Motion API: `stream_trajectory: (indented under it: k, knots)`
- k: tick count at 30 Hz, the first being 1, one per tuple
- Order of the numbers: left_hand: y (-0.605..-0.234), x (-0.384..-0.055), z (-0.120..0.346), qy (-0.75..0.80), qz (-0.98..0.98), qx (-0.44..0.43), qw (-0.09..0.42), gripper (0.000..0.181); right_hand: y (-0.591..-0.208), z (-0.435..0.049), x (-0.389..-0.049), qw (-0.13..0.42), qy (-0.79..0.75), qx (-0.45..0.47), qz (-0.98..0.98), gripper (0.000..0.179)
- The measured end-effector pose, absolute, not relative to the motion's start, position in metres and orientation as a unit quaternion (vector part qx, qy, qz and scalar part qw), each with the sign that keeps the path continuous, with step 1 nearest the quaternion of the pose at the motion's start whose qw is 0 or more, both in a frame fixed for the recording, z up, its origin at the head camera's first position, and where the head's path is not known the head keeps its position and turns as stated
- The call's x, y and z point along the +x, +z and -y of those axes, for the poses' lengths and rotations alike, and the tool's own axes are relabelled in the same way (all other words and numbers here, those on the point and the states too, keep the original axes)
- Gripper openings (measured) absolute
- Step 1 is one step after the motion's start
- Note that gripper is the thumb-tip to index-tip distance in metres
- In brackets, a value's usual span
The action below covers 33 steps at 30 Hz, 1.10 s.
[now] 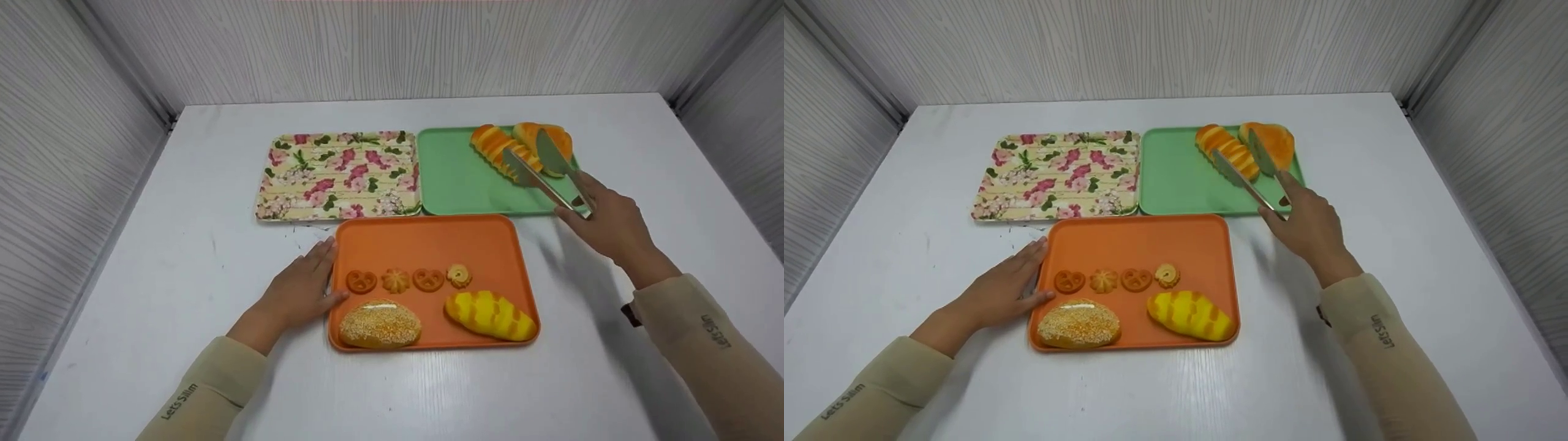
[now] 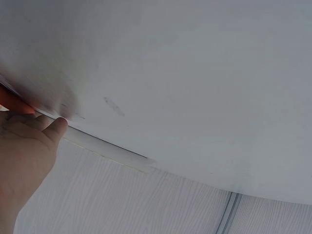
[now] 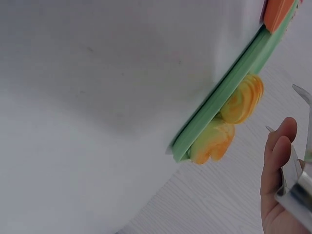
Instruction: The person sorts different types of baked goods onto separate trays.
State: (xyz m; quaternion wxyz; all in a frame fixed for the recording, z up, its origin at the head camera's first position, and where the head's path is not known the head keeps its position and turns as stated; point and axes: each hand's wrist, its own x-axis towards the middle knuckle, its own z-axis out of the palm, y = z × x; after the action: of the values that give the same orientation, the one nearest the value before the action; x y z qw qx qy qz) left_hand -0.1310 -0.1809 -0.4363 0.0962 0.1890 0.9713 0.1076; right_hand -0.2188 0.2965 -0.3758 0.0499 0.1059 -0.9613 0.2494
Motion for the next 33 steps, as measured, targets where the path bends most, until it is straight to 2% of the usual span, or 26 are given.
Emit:
stream_trajectory:
  k: [8,22,33]
  knots:
    - [-0.435,-0.129,0.182,0.108,-0.972,0.188,0.090,0.086,-0.374,-0.286,-0.202,0.054,0.273,0.154,0.948,0.070]
    - [-0.434,-0.128,0.183,0.110,-0.971,0.190,0.091,0.085,-0.375,-0.296,-0.166,-0.032,0.310,0.186,0.932,0.065]
    - [-0.435,-0.130,0.181,0.116,-0.971,0.186,0.096,0.086,-0.379,-0.303,-0.142,-0.067,0.319,0.225,0.918,0.063]
